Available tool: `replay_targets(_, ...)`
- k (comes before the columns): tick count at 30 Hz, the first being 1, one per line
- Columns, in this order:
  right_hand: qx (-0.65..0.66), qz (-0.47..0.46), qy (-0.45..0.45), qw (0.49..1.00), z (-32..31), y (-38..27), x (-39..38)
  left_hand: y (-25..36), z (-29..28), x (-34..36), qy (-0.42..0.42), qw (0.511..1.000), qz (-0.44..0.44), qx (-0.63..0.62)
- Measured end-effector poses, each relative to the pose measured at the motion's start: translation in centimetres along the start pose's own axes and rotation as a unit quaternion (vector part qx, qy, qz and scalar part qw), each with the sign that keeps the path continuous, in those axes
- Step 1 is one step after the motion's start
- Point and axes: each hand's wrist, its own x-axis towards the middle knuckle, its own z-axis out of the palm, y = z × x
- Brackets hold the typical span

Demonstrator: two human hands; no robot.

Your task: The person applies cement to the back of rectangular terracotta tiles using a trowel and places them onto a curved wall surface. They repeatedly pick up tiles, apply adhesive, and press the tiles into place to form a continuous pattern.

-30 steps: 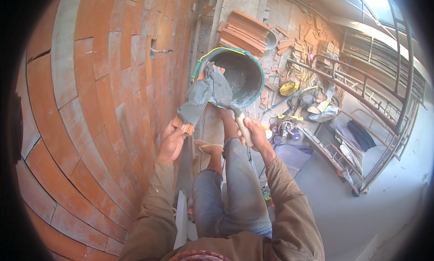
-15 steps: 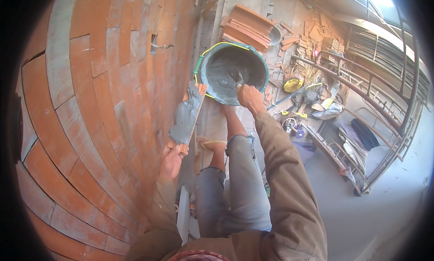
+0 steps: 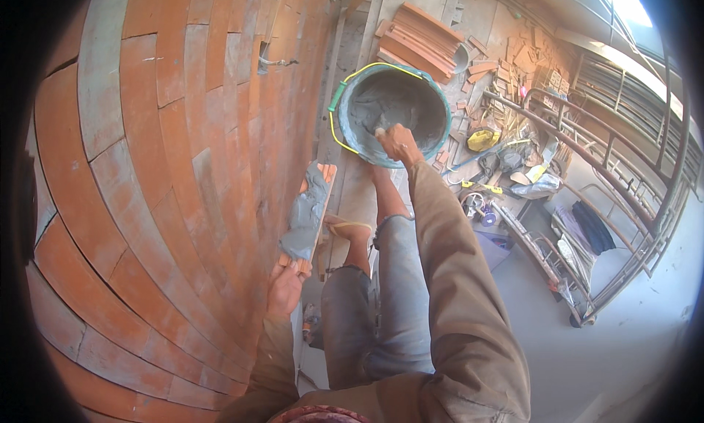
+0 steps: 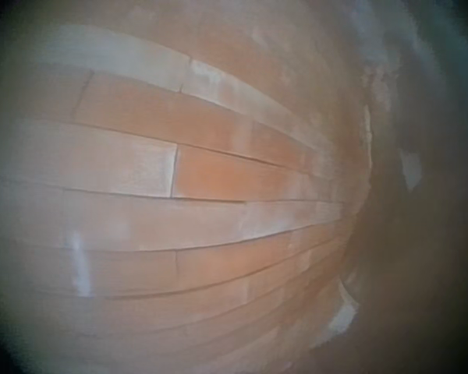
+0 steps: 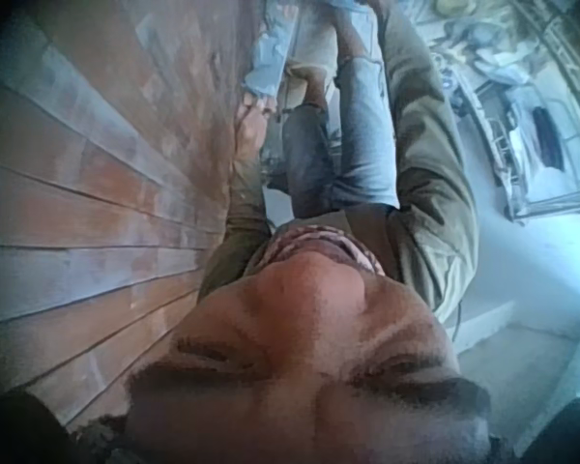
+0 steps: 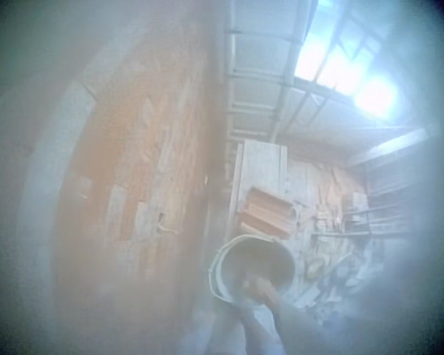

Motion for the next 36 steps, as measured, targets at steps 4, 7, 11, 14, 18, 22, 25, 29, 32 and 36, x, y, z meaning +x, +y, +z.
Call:
replay_targets(4, 0.125, 0.08, 0.007, 0.989, 0.0, -0.1, -2.2, 0.4, 1.7, 1.5, 0.007, 1.0, 0.009, -0.011)
replay_targets(7, 0.218, 0.11, -0.018, 0.97, -0.6, -1.3, -5.9, 0.7, 2.7, 2.6, -0.014, 1.0, 0.025, -0.011)
replay_targets(11, 0.318, 0.106, 0.024, 0.942, 1.0, 0.5, -11.1, 1.2, 4.3, 5.2, -0.035, 0.998, 0.043, 0.013)
replay_targets(14, 0.3, 0.054, 0.124, 0.944, 1.5, -1.6, -16.6, 1.3, 5.9, 7.1, -0.031, 0.997, 0.063, 0.022)
replay_targets(18, 0.239, -0.068, 0.269, 0.931, 4.1, -2.4, -19.5, 2.1, 9.8, 9.0, -0.039, 0.997, 0.07, 0.014)
replay_targets(22, 0.275, -0.061, 0.328, 0.902, 5.7, -5.7, -17.8, 2.9, 12.7, 9.6, -0.064, 0.996, 0.058, 0.018)
replay_targets(25, 0.221, -0.024, 0.345, 0.912, 7.4, -6.3, -16.3, 3.3, 14.8, 9.7, -0.106, 0.993, 0.055, 0.011)
replay_targets(29, 0.228, 0.055, 0.327, 0.916, 9.4, -6.2, -17.4, 3.1, 14.9, 11.2, -0.125, 0.988, 0.084, 0.036)
replay_targets(32, 0.182, 0.07, 0.277, 0.941, 8.1, -5.1, -20.2, 4.1, 13.8, 12.2, -0.118, 0.988, 0.082, 0.057)
replay_targets(36, 0.174, 0.0, 0.262, 0.949, 5.4, -1.2, -22.8, 5.1, 11.5, 13.0, -0.121, 0.99, 0.054, 0.039)
